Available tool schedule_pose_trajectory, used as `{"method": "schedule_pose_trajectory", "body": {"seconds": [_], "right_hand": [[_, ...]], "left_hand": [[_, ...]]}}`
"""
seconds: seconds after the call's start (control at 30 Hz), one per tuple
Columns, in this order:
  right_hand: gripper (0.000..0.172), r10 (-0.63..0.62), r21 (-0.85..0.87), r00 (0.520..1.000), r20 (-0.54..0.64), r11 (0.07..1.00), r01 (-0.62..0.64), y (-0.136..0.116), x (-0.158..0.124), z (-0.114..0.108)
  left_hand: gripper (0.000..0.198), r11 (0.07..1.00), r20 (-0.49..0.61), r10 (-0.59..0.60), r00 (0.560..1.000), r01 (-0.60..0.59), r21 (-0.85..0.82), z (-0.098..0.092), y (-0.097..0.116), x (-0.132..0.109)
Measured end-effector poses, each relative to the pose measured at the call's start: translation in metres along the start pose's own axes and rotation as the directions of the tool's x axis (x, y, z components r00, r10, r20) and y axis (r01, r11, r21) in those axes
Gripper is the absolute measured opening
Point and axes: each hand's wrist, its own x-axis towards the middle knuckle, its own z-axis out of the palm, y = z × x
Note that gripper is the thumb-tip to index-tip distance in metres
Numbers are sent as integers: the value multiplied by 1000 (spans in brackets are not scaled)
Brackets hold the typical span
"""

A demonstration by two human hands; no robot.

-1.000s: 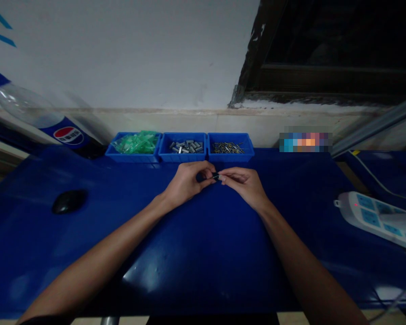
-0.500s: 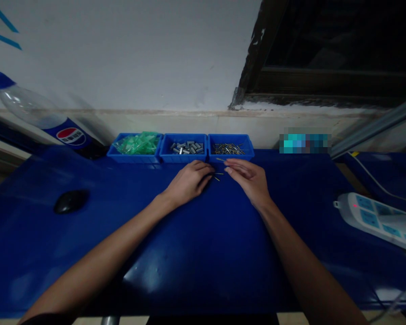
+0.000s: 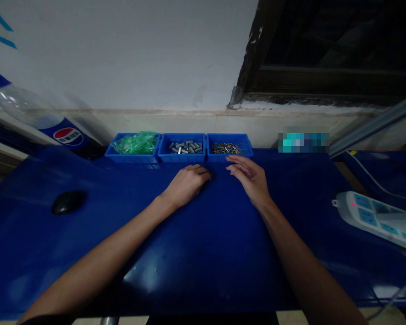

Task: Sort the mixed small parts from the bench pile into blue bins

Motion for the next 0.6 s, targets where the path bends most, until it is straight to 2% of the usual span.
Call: {"method": "schedule_pose_trajectory", "body": {"seconds": [0.13, 0.4, 0.6], "right_hand": [[33, 10, 1, 1000, 10, 1000, -10, -1, -1, 1], [33, 45, -22, 999, 5, 999, -45, -6, -1, 2], [34, 56, -27, 998, 14, 998, -55, -3, -1, 1]], "left_hand": [[22, 999, -25, -28, 999, 29, 20, 0, 0, 0], [28, 991, -128, -49, 991, 32, -129, 6, -2, -1], [32, 993, -146, -49, 988, 33, -111, 7, -3, -2]]}}
